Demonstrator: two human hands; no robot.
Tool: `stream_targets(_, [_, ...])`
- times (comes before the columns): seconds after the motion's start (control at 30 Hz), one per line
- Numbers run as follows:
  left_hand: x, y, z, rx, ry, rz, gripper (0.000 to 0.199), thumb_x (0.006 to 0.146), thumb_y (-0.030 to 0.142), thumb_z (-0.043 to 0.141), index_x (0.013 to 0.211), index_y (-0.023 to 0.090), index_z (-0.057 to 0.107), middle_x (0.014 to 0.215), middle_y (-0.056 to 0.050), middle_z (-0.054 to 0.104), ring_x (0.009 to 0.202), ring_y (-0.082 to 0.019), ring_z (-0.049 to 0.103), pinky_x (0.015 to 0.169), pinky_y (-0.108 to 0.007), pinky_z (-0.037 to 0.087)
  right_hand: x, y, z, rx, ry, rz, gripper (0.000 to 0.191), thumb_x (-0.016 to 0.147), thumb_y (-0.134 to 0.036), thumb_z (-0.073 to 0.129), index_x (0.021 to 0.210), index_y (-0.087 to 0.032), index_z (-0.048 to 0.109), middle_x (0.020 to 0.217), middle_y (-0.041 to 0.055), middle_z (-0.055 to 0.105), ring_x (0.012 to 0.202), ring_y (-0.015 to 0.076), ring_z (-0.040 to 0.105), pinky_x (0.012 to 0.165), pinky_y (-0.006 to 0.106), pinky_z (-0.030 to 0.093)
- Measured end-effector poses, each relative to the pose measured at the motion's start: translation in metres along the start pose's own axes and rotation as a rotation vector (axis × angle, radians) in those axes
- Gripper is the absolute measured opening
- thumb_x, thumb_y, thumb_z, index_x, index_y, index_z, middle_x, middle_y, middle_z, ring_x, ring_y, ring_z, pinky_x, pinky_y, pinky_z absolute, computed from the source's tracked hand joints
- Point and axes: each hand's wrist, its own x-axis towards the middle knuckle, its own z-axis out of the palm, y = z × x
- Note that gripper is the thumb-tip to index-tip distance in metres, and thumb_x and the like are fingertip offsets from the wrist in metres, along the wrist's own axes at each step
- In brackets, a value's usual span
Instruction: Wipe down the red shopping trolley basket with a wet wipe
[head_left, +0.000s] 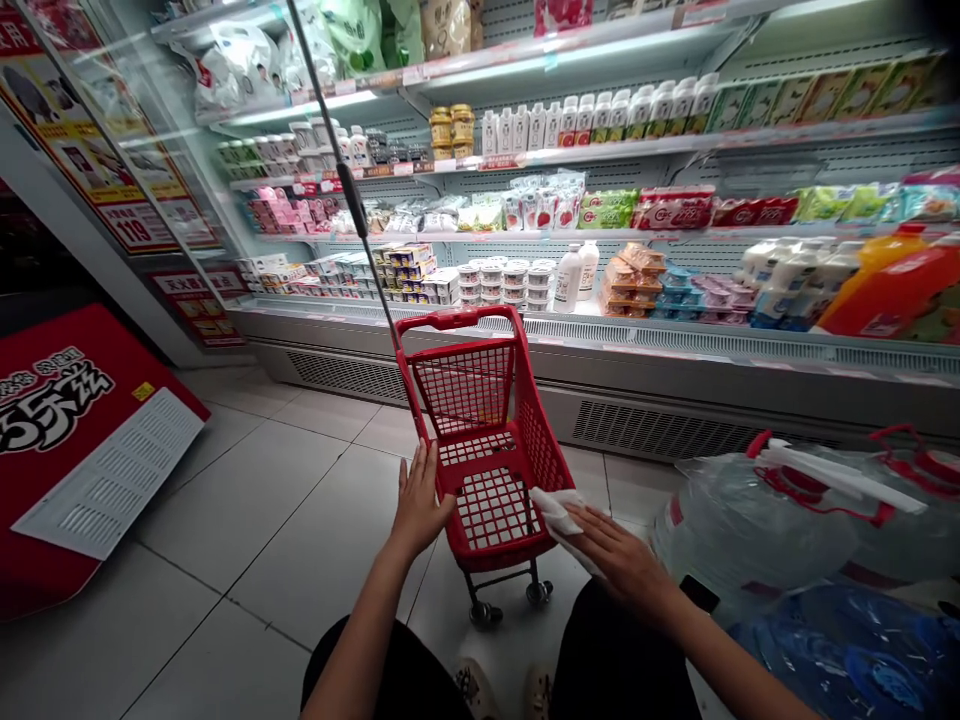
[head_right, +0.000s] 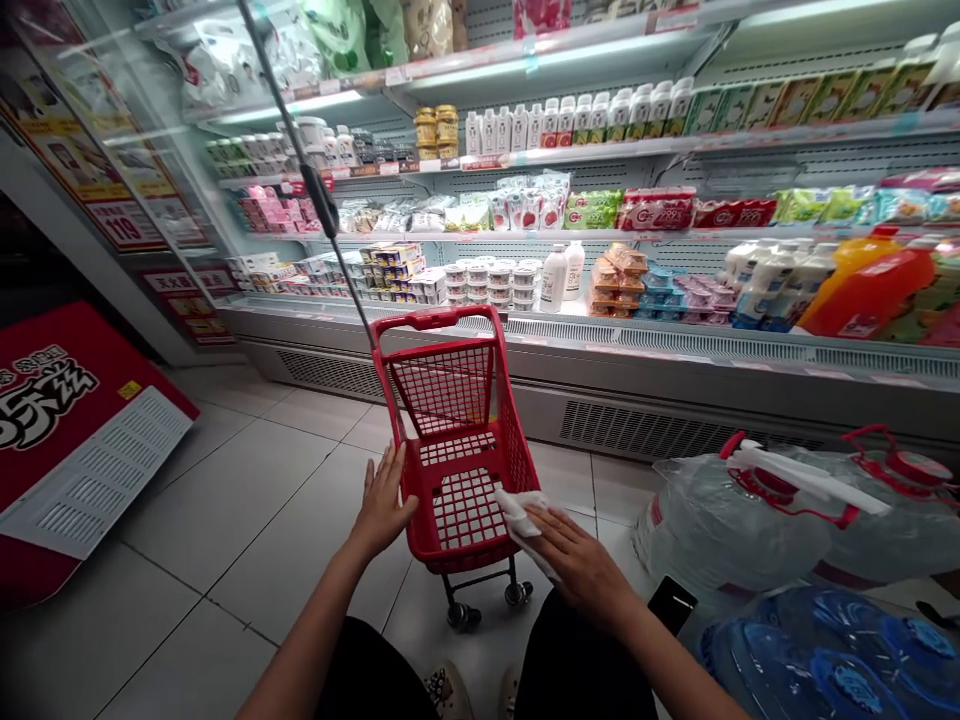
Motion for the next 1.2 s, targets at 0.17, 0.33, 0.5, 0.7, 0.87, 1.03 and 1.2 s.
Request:
stream_targets(0.17, [0.005, -0.019, -0.022, 0.178, -0.045, -0.031, 0.078, 0.085, 0.014, 0.046, 0.161, 0.013, 0.028, 0.167, -0.015, 0.033, 0.157, -0.027, 0.025, 0.13, -0.053, 0.013, 0.032, -0.048, 0.006, 0.085, -0.057, -0.136, 0.075, 0.095, -0.008, 0.045, 0.165, -0.02, 0.022, 0.162, 0.0052, 0.042, 0.152, 0.0192, 0.034, 0.124, 0.041, 0.036])
stream_targets(0.33, [-0.013, 0.014, -0.002, 0.239, 0.122, -0.079, 0.067, 0.095, 0.023, 0.044, 0.16, 0.009, 0.032, 0.168, -0.02, 0.027, 0.157, -0.033, 0.023, 0.128, -0.056, 0.022, 0.058, -0.08, 0.013, 0.12, -0.043, -0.251, 0.069, 0.095, -0.007, 0.047, 0.161, -0.017, 0.031, 0.16, 0.007, 0.046, 0.151, 0.017, 0.037, 0.124, 0.038, 0.037])
stream_targets(0.5, [-0.046, 0.036, 0.005, 0.218, 0.184, -0.104, 0.069, 0.103, 0.032, 0.038, 0.166, 0.016, 0.015, 0.171, -0.014, 0.024, 0.158, -0.028, 0.021, 0.128, -0.054, 0.024, 0.082, -0.04, 0.015, 0.088, 0.011, -0.245, 0.068, 0.094, -0.006, 0.047, 0.16, -0.022, 0.036, 0.159, 0.0049, 0.048, 0.149, 0.0175, 0.041, 0.126, 0.043, 0.033])
stream_targets(0.7, [-0.056, 0.042, -0.005, 0.201, 0.117, -0.027, 0.072, 0.105, 0.038, 0.037, 0.166, 0.019, 0.005, 0.171, -0.009, 0.023, 0.158, -0.025, 0.023, 0.129, -0.049, 0.023, 0.123, 0.044, 0.017, -0.006, 0.039, -0.07, 0.073, 0.091, -0.003, 0.048, 0.16, -0.024, 0.035, 0.158, 0.0053, 0.049, 0.15, 0.0191, 0.039, 0.127, 0.05, 0.029])
stream_targets(0.87, [-0.05, 0.04, -0.014, 0.221, 0.097, 0.029, 0.073, 0.104, 0.037, 0.037, 0.167, 0.021, 0.002, 0.172, -0.006, 0.021, 0.158, -0.023, 0.022, 0.131, -0.046, 0.018, 0.127, 0.022, 0.024, 0.054, 0.098, -0.026, 0.053, 0.099, -0.015, 0.05, 0.152, -0.022, 0.05, 0.148, 0.0082, 0.06, 0.145, 0.0228, 0.047, 0.126, 0.054, 0.032])
stream_targets(1.03, [-0.048, 0.021, -0.023, 0.248, 0.071, 0.073, 0.076, 0.104, 0.04, 0.04, 0.166, 0.02, 0.002, 0.172, -0.006, 0.02, 0.159, -0.023, 0.019, 0.13, -0.045, 0.016, 0.098, -0.062, 0.035, 0.159, 0.085, -0.125, 0.049, 0.101, -0.016, 0.048, 0.15, -0.021, 0.051, 0.145, 0.0072, 0.063, 0.142, 0.0212, 0.05, 0.126, 0.05, 0.033])
stream_targets(1.2, [-0.048, 0.006, -0.031, 0.27, 0.031, 0.166, 0.076, 0.103, 0.035, 0.039, 0.166, 0.019, 0.0, 0.173, -0.006, 0.019, 0.159, -0.022, 0.018, 0.13, -0.043, 0.015, 0.092, -0.074, 0.042, 0.165, 0.041, -0.357, 0.054, 0.1, -0.013, 0.049, 0.153, -0.019, 0.046, 0.153, 0.0063, 0.056, 0.15, 0.0178, 0.039, 0.129, 0.044, 0.026])
